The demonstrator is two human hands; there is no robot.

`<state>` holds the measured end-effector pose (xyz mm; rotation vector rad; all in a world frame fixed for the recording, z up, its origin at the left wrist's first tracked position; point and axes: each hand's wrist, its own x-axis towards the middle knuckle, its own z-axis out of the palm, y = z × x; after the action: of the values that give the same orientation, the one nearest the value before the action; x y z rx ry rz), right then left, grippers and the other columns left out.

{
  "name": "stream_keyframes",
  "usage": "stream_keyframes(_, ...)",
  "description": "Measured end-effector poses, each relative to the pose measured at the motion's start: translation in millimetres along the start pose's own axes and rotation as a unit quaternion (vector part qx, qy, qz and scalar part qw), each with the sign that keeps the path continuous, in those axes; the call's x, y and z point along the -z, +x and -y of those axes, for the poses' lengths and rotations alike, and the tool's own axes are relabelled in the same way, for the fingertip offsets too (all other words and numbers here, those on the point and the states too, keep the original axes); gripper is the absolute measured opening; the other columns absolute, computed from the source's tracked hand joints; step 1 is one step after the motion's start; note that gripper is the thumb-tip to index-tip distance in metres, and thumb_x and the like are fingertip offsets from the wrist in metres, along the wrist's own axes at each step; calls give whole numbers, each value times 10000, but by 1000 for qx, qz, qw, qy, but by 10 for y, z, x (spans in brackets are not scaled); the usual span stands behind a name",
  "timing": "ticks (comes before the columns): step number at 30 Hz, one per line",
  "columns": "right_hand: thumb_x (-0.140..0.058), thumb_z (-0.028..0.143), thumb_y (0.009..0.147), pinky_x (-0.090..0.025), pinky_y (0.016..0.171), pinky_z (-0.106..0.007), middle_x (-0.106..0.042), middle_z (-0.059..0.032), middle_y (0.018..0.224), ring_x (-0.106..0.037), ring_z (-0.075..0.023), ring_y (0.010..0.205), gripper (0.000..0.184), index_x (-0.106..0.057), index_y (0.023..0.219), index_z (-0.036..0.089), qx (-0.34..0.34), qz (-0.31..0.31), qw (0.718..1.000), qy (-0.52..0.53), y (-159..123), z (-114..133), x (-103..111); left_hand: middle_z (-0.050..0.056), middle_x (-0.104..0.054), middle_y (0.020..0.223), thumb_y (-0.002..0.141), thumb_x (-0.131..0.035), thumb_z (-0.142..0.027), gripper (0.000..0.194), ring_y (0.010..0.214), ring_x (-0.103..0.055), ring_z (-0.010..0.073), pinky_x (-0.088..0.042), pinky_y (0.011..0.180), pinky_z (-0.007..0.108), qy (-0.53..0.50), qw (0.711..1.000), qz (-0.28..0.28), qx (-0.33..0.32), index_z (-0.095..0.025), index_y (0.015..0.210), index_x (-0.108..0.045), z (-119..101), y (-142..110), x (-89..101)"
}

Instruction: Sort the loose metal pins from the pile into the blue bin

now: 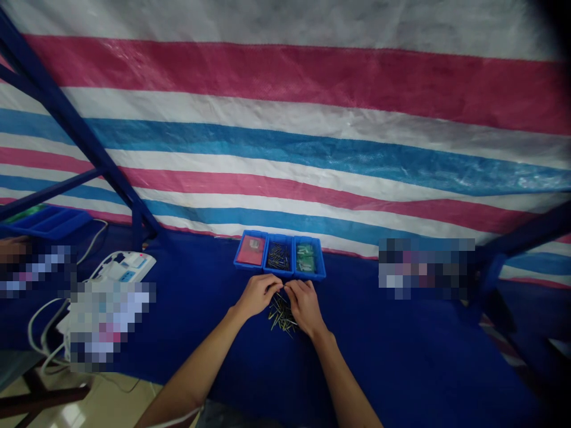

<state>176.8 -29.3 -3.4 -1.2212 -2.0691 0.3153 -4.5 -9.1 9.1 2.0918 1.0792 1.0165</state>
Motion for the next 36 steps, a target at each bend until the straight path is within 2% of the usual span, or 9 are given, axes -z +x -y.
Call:
stream_keyframes(16, -323, 275, 1073, -314, 725, -328, -533, 5, 646, -495, -165, 664, 415, -468, 692, 202, -18, 6, 1000, -11, -12, -6, -25, 48, -716, 880, 980, -537, -292, 221, 800, -645, 162, -480, 749, 245, -15, 1000, 1, 8, -171, 902, -705, 30, -1, -12)
stream_keyframes(18, -341, 287, 1071, -317, 734, -331, -563, 2, 672, -513, -166, 680, 393, -509, 726, 202, -23, 3, 1000, 7, -14, -13, -18, 44, -710, 863, 982, -532, -287, 224, 780, -636, 156, -470, 740, 243, -12, 1000, 1, 11, -169, 897, -702, 31, -1, -9)
stream_keyframes(22, -470, 308, 1032, -335, 784, -343, -661, -12, 849, -581, -184, 787, 184, -600, 942, 215, -29, -19, 998, 53, -12, -17, -9, 33, -706, 860, 981, -528, -258, 206, 756, -624, 143, -450, 723, 236, -10, 1000, 1, 18, -169, 900, -696, 30, 3, -2)
stream_keyframes(24, -506, 296, 1014, -345, 789, -348, -672, -16, 880, -593, -192, 803, 130, -610, 990, 222, -25, -29, 997, 65, -10, -21, -12, 29, -704, 850, 976, -535, -253, 197, 738, -618, 141, -444, 706, 234, -8, 1000, -2, 22, -170, 897, -696, 28, 4, -2)
stream_keyframes(29, -471, 235, 1021, -359, 786, -354, -684, -28, 913, -599, -196, 820, 176, -638, 963, 231, -10, -44, 996, 72, -6, -37, -15, 28, -701, 817, 974, -531, -254, 214, 736, -622, 145, -449, 713, 234, -8, 1000, 1, 23, -169, 864, -693, 14, 5, -3)
stream_keyframes(36, -451, 238, 1029, -369, 773, -353, -681, -33, 887, -590, -190, 792, 217, -653, 952, 223, -9, -45, 997, 63, 2, -11, 7, 22, -699, 814, 975, -529, -244, 214, 739, -625, 140, -448, 722, 233, -10, 1000, 2, 19, -170, 858, -692, 18, 9, 0)
